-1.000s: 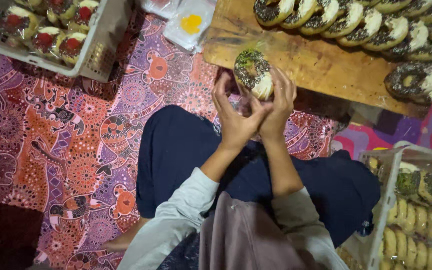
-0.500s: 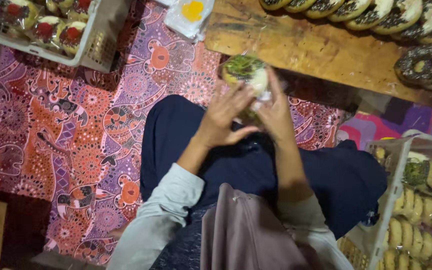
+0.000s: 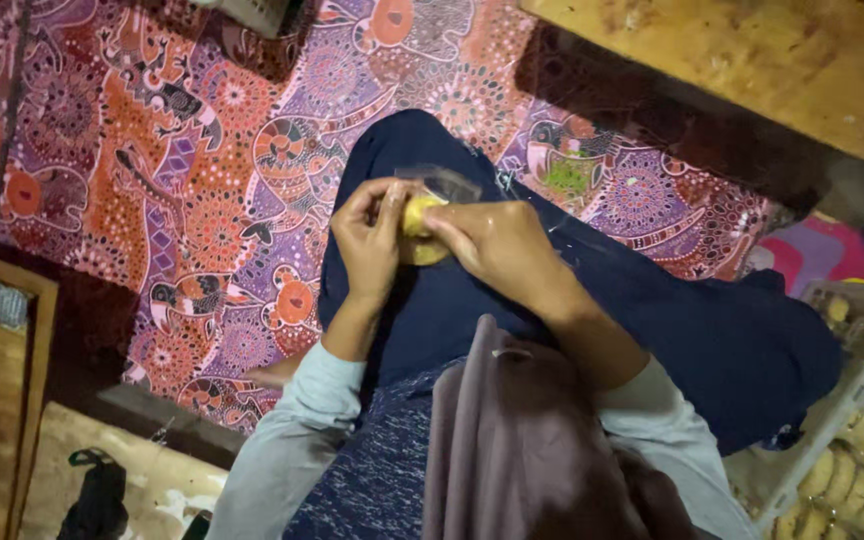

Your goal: The person sits on a patterned floor mat and individually places donuts into small plastic bags. They pick donuts from a wooden board, insert them into bags, and place the packaged items into a white plastic crate.

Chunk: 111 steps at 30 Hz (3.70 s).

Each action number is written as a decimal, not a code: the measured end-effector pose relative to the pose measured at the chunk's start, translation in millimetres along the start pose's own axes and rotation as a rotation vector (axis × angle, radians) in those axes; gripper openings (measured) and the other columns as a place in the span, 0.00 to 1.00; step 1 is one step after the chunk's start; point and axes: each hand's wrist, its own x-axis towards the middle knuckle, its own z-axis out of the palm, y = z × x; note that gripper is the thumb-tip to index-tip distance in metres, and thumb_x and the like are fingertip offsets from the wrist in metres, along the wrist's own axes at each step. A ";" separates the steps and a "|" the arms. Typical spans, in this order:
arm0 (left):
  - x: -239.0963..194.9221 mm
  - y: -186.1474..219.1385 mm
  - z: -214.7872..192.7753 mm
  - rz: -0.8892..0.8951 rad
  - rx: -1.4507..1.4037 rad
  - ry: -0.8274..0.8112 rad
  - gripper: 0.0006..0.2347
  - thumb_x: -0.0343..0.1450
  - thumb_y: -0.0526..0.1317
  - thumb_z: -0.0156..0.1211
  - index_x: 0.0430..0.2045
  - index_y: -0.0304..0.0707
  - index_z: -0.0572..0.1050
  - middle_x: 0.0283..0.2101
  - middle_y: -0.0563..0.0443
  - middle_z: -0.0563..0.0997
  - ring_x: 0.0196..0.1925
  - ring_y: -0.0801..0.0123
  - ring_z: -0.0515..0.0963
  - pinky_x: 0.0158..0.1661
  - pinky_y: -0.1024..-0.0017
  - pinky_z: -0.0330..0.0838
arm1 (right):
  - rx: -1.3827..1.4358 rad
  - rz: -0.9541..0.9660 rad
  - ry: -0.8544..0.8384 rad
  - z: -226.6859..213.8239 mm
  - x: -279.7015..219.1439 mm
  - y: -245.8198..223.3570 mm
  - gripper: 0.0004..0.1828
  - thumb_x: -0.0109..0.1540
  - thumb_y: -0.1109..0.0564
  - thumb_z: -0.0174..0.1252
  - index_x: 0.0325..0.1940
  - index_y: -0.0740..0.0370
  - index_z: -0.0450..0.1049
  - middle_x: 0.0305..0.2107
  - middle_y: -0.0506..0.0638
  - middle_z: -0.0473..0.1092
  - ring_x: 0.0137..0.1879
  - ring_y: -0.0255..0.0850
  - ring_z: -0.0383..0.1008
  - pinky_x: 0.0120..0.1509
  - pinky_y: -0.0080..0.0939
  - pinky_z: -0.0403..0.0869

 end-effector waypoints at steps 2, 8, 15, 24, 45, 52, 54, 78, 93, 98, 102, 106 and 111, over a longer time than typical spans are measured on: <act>2.3 -4.3 2.3 -0.019 -0.139 0.003 0.06 0.77 0.33 0.58 0.40 0.28 0.81 0.39 0.48 0.86 0.41 0.74 0.83 0.45 0.76 0.78 | -0.067 -0.012 -0.041 1.7 10.0 -0.6 0.07 0.64 0.55 0.67 0.42 0.59 0.84 0.33 0.55 0.79 0.38 0.49 0.80 0.42 0.46 0.77; 2.6 -9.5 13.1 0.142 -0.062 -0.026 0.07 0.77 0.31 0.59 0.45 0.25 0.80 0.42 0.47 0.85 0.43 0.74 0.82 0.47 0.76 0.78 | -0.142 -0.314 0.077 2.9 29.9 2.8 0.18 0.66 0.61 0.63 0.61 0.61 0.75 0.45 0.55 0.77 0.51 0.48 0.80 0.53 0.46 0.79; -7.0 7.5 16.7 0.189 -0.111 -0.028 0.07 0.79 0.31 0.55 0.42 0.25 0.80 0.43 0.45 0.85 0.46 0.70 0.84 0.51 0.74 0.78 | -0.278 0.326 0.172 -30.8 30.3 85.7 0.16 0.65 0.63 0.61 0.58 0.60 0.76 0.42 0.60 0.77 0.47 0.53 0.80 0.51 0.50 0.78; 11.1 -13.3 8.6 0.052 -0.207 -0.055 0.07 0.79 0.34 0.54 0.43 0.27 0.78 0.40 0.43 0.85 0.43 0.69 0.85 0.47 0.73 0.79 | -0.233 -0.100 -0.348 -40.6 24.1 25.2 0.19 0.57 0.47 0.70 0.45 0.61 0.79 0.35 0.56 0.77 0.40 0.54 0.77 0.41 0.51 0.74; 19.2 -15.4 8.8 0.047 -0.163 -0.088 0.06 0.79 0.33 0.54 0.44 0.27 0.77 0.38 0.45 0.84 0.40 0.72 0.84 0.43 0.75 0.79 | 0.007 -0.081 -0.213 -28.0 1.9 18.7 0.19 0.61 0.54 0.69 0.51 0.65 0.76 0.42 0.57 0.76 0.46 0.53 0.78 0.49 0.47 0.75; 17.6 -24.6 19.1 -0.022 -0.225 -0.148 0.07 0.79 0.34 0.54 0.43 0.27 0.77 0.37 0.45 0.84 0.39 0.71 0.84 0.42 0.75 0.79 | 0.041 0.223 -0.462 -22.1 5.0 36.8 0.13 0.58 0.52 0.71 0.40 0.59 0.79 0.32 0.53 0.79 0.38 0.42 0.81 0.44 0.41 0.76; 20.5 -22.4 13.6 -0.077 -0.240 -0.158 0.06 0.79 0.34 0.54 0.42 0.27 0.76 0.34 0.45 0.84 0.37 0.71 0.84 0.39 0.75 0.79 | 0.321 0.082 -0.212 -15.0 -3.1 46.4 0.10 0.64 0.60 0.66 0.49 0.59 0.80 0.41 0.54 0.78 0.47 0.43 0.79 0.51 0.42 0.77; -12.7 -38.2 -24.8 -0.052 -0.132 -0.292 0.11 0.76 0.37 0.62 0.48 0.28 0.82 0.50 0.47 0.81 0.53 0.67 0.79 0.56 0.72 0.72 | 0.721 0.470 0.005 49.8 -35.1 71.7 0.17 0.71 0.53 0.52 0.54 0.67 0.79 0.45 0.48 0.79 0.50 0.31 0.76 0.58 0.32 0.73; 109.4 37.2 43.4 0.144 -0.500 0.074 0.09 0.79 0.35 0.57 0.26 0.38 0.71 0.23 0.59 0.69 0.21 0.81 0.62 0.22 0.77 0.54 | 0.316 0.170 0.480 18.7 86.5 57.1 0.14 0.72 0.55 0.57 0.36 0.68 0.74 0.32 0.52 0.73 0.39 0.39 0.75 0.47 0.38 0.73; 112.6 48.3 42.0 0.551 -0.354 0.183 0.10 0.82 0.36 0.56 0.30 0.35 0.70 0.22 0.59 0.64 0.21 0.81 0.58 0.23 0.78 0.49 | 0.210 -0.028 0.696 11.0 99.7 63.8 0.14 0.72 0.56 0.60 0.37 0.69 0.71 0.30 0.55 0.70 0.36 0.46 0.71 0.45 0.45 0.69; 67.5 -2.1 7.2 0.096 0.123 0.155 0.12 0.78 0.37 0.56 0.22 0.34 0.71 0.21 0.58 0.70 0.23 0.79 0.66 0.24 0.76 0.59 | 0.214 0.101 0.544 67.7 45.1 78.2 0.09 0.68 0.61 0.57 0.39 0.71 0.68 0.33 0.58 0.65 0.39 0.51 0.67 0.48 0.47 0.69; 21.3 -47.3 -11.4 0.299 0.412 0.038 0.09 0.74 0.31 0.62 0.24 0.27 0.71 0.31 0.44 0.74 0.34 0.65 0.74 0.38 0.68 0.70 | 0.328 0.497 0.284 132.1 -53.1 104.1 0.13 0.66 0.59 0.59 0.29 0.65 0.67 0.25 0.51 0.63 0.30 0.40 0.65 0.39 0.43 0.67; 18.0 -43.3 47.2 0.392 0.448 -0.113 0.00 0.68 0.28 0.60 0.28 0.29 0.77 0.37 0.41 0.79 0.38 0.58 0.80 0.38 0.66 0.75 | 0.743 0.874 0.467 113.6 -50.6 173.2 0.14 0.68 0.51 0.55 0.55 0.56 0.66 0.41 0.45 0.69 0.45 0.32 0.70 0.51 0.38 0.73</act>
